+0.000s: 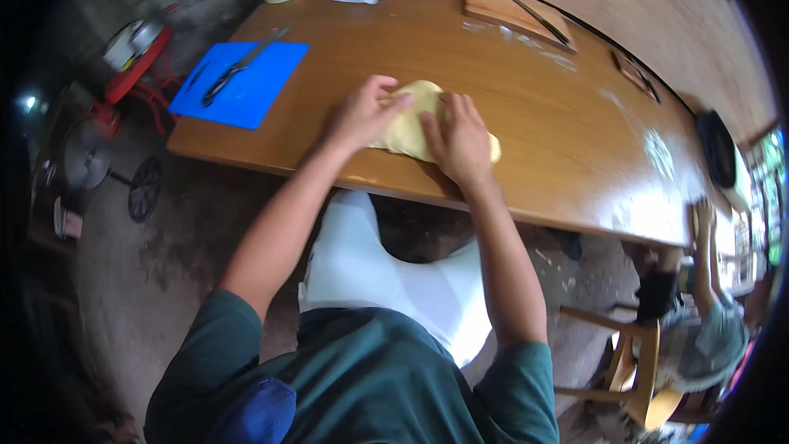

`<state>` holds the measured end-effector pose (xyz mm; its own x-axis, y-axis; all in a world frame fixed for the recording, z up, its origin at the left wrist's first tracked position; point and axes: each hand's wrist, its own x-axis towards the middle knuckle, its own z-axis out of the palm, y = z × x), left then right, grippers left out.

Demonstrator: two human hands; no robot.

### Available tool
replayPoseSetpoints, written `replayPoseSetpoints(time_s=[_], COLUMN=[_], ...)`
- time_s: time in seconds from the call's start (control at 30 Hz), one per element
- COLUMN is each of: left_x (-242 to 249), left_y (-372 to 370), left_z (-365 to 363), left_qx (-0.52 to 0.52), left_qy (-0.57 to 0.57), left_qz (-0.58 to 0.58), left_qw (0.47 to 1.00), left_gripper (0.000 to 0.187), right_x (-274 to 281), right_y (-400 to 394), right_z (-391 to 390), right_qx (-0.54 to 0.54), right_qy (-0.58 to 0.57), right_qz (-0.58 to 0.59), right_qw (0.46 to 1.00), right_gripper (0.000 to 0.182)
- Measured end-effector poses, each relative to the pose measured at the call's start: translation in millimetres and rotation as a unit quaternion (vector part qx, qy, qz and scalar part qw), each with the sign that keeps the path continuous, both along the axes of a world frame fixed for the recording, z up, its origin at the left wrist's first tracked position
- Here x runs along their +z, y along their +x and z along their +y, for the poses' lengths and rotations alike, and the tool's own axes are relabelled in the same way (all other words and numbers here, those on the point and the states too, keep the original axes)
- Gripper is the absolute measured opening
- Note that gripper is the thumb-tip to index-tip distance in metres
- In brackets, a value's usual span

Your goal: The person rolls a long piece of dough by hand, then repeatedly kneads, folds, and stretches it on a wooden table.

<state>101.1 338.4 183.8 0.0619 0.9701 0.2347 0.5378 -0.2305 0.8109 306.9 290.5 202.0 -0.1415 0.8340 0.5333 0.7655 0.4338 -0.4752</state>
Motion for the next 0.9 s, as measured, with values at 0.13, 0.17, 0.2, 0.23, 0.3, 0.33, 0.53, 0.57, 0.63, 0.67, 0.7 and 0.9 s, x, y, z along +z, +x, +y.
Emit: replayPoseSetpoints(time_s=[0.13, 0.17, 0.2, 0.23, 0.3, 0.33, 0.53, 0.57, 0.63, 0.67, 0.7, 0.9], left_x=[23.7, 39.2, 43.6, 26.2, -5.5, -5.6, 0.3, 3.3, 10.9, 8.6, 5.2, 9.4], left_y=[5.7, 2.4, 0.4, 3.4, 14.9, 16.9, 16.0, 13.3, 12.5, 12.9, 15.6, 17.5], left_z=[-32.8, -34.0, -33.9, -29.4, -9.1, -8.0, -17.4, -17.6, -20.9, -20.8, -18.3, -17.4], left_qx=[0.043, 0.026, 0.012, 0.029, 0.044, 0.047, 0.084, 0.068, 0.072, 0.085, 0.091, 0.107], left_qy=[0.041, -0.014, -0.009, 0.071, 0.103, 0.116, 0.155, 0.142, 0.138, 0.136, 0.160, 0.174], left_qz=[0.098, 0.112, 0.120, 0.064, 0.013, 0.023, -0.031, -0.010, -0.014, -0.007, -0.018, -0.074], left_qw=[0.993, 0.993, 0.993, 0.995, 0.994, 0.992, 0.984, 0.987, 0.988, 0.987, 0.983, 0.976], left_gripper=[0.064, 0.058, 0.052, 0.049, 0.044, 0.038, 0.026, 0.027, 0.029, 0.029, 0.030, 0.029], right_x=[1.4, 9.0, 3.1, 28.5, 28.0, 37.2, -4.9, -9.2, -9.3, -6.6, -3.2, 16.7], right_y=[1.9, 12.6, 30.4, 31.5, 49.1, 53.7, 59.6, 50.7, 38.5, 33.5, 29.3, 16.8], right_z=[5.9, 19.4, 40.3, 41.9, 76.8, 90.5, 134.4, 119.8, 109.6, 106.8, 103.9, 77.8], right_qx=[0.016, 0.056, 0.112, 0.120, 0.133, 0.124, 0.221, 0.236, 0.283, 0.306, 0.314, 0.369], right_qy=[-0.038, -0.157, -0.093, -0.209, -0.135, -0.146, -0.180, -0.212, -0.255, -0.286, -0.288, -0.201], right_qz=[0.033, 0.062, 0.038, 0.067, 0.017, -0.004, 0.094, 0.119, 0.174, 0.225, 0.226, 0.020], right_qw=[0.999, 0.984, 0.989, 0.968, 0.982, 0.981, 0.954, 0.941, 0.908, 0.880, 0.876, 0.907], right_gripper=[0.036, 0.034, 0.030, 0.029, 0.028, 0.029, 0.048, 0.050, 0.051, 0.053, 0.053, 0.054])
